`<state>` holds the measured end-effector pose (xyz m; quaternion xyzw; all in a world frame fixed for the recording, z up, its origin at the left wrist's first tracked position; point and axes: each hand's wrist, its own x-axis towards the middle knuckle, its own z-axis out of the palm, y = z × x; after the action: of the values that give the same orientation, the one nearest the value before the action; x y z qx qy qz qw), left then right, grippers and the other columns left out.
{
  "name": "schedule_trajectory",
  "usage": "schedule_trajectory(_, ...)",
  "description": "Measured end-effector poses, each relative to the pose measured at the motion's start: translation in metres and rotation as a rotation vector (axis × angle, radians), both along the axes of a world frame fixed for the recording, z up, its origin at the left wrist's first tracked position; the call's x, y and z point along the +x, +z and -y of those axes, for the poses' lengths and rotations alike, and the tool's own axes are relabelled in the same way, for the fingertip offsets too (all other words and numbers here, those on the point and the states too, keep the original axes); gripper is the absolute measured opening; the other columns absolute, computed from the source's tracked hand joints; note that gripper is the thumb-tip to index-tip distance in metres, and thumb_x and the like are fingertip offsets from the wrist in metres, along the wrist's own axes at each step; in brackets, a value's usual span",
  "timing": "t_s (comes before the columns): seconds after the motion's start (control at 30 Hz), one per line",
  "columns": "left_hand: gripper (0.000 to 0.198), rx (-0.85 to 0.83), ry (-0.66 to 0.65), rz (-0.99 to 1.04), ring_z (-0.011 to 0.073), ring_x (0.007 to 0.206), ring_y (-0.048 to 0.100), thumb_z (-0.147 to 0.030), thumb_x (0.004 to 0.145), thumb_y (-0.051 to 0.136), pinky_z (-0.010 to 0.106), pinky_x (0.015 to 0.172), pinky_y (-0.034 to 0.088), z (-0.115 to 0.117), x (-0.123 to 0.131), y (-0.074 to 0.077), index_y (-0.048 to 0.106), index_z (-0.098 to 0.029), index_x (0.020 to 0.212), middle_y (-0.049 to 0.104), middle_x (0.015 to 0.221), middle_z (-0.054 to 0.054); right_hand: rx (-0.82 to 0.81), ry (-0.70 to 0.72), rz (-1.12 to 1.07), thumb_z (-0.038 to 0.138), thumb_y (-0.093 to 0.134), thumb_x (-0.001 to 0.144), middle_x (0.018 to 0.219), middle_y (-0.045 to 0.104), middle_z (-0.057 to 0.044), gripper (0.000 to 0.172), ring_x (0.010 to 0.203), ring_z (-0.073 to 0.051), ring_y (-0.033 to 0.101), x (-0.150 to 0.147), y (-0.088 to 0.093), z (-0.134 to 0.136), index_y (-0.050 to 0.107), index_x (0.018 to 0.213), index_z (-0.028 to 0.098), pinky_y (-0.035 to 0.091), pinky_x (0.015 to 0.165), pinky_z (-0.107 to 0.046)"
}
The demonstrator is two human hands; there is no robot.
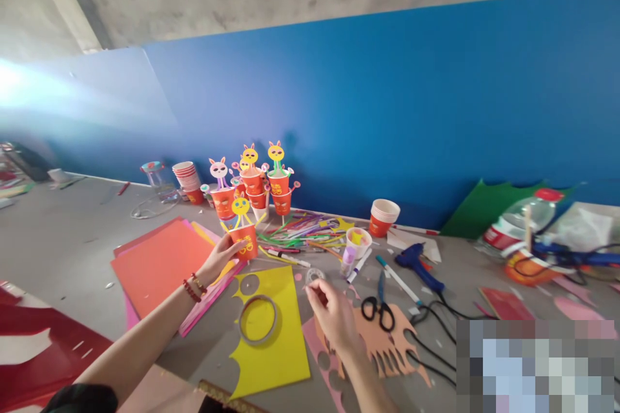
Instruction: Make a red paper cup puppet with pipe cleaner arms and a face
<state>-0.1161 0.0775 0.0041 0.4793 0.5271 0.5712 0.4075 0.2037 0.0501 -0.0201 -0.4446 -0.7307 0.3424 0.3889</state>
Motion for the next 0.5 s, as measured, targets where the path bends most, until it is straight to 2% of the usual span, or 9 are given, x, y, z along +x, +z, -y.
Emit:
schedule_trajectory(0.07, 0.056, -0.024, -0.032, 0.017, 0.0232, 0.081, 0.072, -0.054, 0.073, 0.081, 0.033, 0.069, 0.061, 0.002, 0.002, 0.003, 0.062, -0.015, 0.107, 0.075, 0.095, 0.008, 0.009, 0.002, 0.008, 0.048, 0.053, 0.099, 0.073, 0.068, -0.003, 0.032, 0.064, -0.019, 0.062, 0.000, 0.001, 0.001, 0.065, 0.086, 0.022, 0.043, 0.059, -0.025)
schedule_trajectory(0.17, 0.058, -0.023, -0.066, 0.033, 0.0237, 0.085, 0.071, -0.056, 0.070, 0.083, 0.033, 0.073, 0.060, 0.008, 0.007, 0.006, 0.062, -0.015, 0.106, 0.075, 0.096, 0.007, 0.017, 0.010, 0.032, 0.047, 0.053, 0.098, 0.071, 0.068, -0.003, 0.031, 0.063, -0.020, 0.061, -0.001, 0.002, 0.003, 0.065, 0.084, 0.022, 0.043, 0.058, -0.026)
schedule_trajectory(0.37, 0.056, 0.029, -0.128, 0.035, 0.0255, 0.095, 0.068, -0.055, 0.072, 0.082, 0.035, 0.080, 0.058, 0.025, 0.018, 0.008, 0.063, -0.017, 0.109, 0.072, 0.101, 0.008, -0.021, 0.062, 0.000, 0.046, 0.056, 0.097, 0.074, 0.070, -0.004, 0.029, 0.067, -0.022, 0.064, -0.006, 0.001, 0.006, 0.067, 0.085, 0.022, 0.045, 0.061, -0.027)
schedule_trajectory(0.5, 0.053, 0.040, -0.147, 0.041, 0.0252, 0.096, 0.066, -0.054, 0.077, 0.079, 0.033, 0.080, 0.056, 0.038, 0.034, 0.016, 0.063, -0.017, 0.112, 0.071, 0.105, 0.008, -0.083, 0.100, -0.050, 0.048, 0.056, 0.097, 0.073, 0.069, -0.003, 0.032, 0.068, -0.020, 0.063, -0.014, 0.004, 0.015, 0.066, 0.083, 0.021, 0.044, 0.060, -0.025)
